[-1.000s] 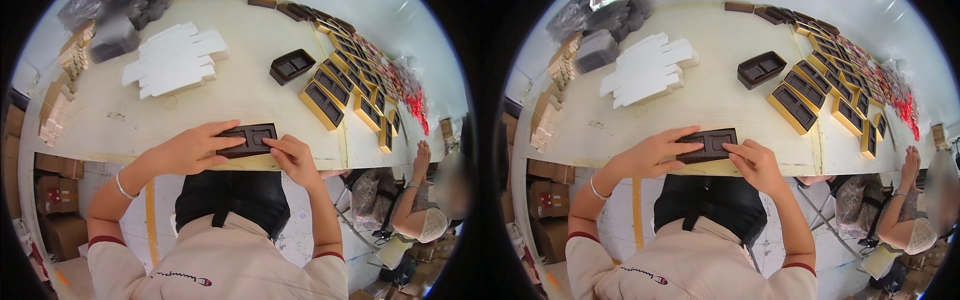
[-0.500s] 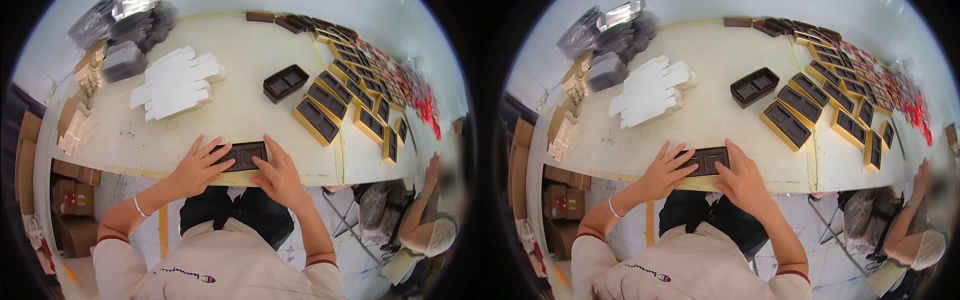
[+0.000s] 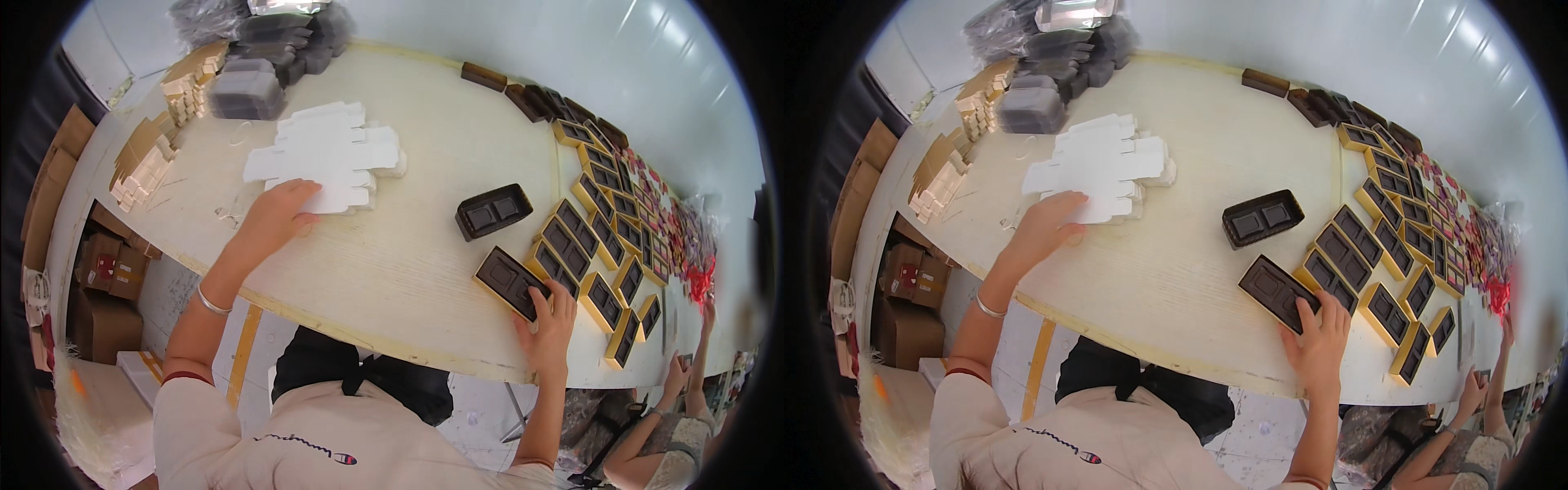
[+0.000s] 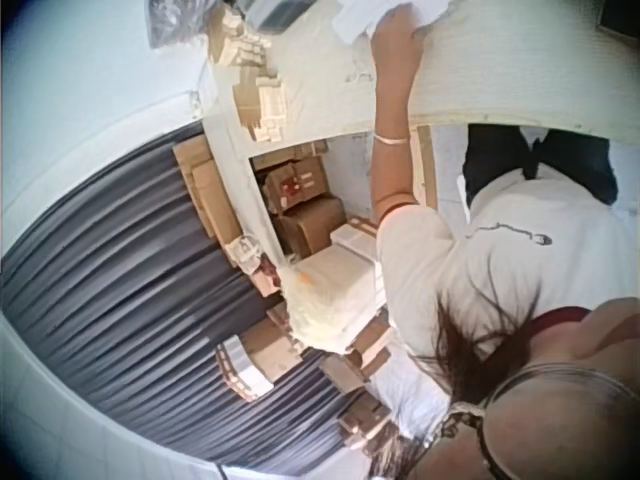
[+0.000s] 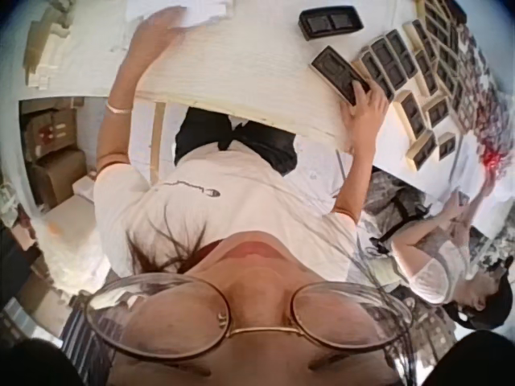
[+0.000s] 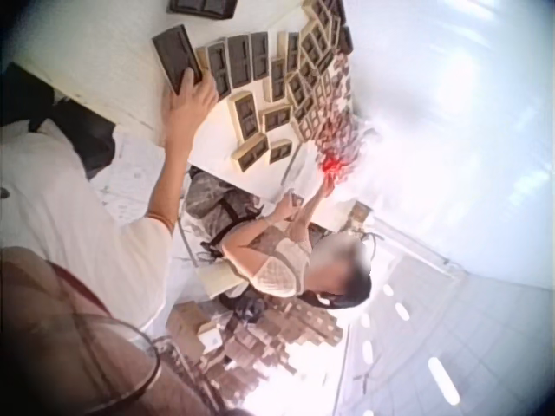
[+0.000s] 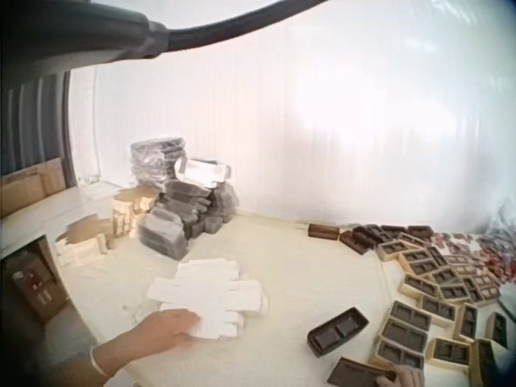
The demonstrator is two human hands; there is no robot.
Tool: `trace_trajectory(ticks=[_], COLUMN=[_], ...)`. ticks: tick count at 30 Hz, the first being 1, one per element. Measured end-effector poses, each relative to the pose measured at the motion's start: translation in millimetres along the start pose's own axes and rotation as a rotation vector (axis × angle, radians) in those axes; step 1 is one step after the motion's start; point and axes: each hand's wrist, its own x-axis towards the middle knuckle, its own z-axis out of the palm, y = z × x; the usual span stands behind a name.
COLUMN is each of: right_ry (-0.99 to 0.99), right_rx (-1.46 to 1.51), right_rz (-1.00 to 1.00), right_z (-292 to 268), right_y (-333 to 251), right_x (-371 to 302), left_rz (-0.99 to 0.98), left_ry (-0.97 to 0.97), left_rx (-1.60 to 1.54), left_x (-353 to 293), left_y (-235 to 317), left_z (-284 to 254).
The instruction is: The person folds white cardboard pieces into rectangular box shapes and inserts black plastic trays into them. The person repeats this process multiple times, placing completed boxes on the table.
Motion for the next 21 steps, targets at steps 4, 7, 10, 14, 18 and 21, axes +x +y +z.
trace_trajectory(ticks=[4, 7, 10, 14, 18, 21], right_ry=[0.029, 0.017, 0.154, 0.364, 0.390, 0.409], right_rx=[0.048, 0.204, 0.195, -0.082, -0.414, 0.063], right_rz=[0.013, 0.099, 0.222, 0.294, 0.295, 0.103], right_z=[12.1, 17.5, 11.4, -9.8, -33.1, -31.3], right_y=[0.9, -18.5, -29.8, 8.9, 67.7, -11.8], right_x=[8.4, 4.8, 2.4, 31.2, 77.0, 86.5], left_rz=[0.057, 0.093, 0.095, 0.125, 0.166, 0.419], left_ry=[0.140, 0.302, 0.353, 0.302, 0.480, 0.729], left_rx=[-0.066, 0.025, -0.044, -0.195, -0.159, 0.130], left_x=[6.0, -0.4, -7.3, -9.9, -8.2, -20.9], left_y=[-11.2, -14.1, -21.1, -15.9, -10.6, 26.1], left_z=[-1.8, -9.5, -8.8, -13.5, -35.6, -60.5])
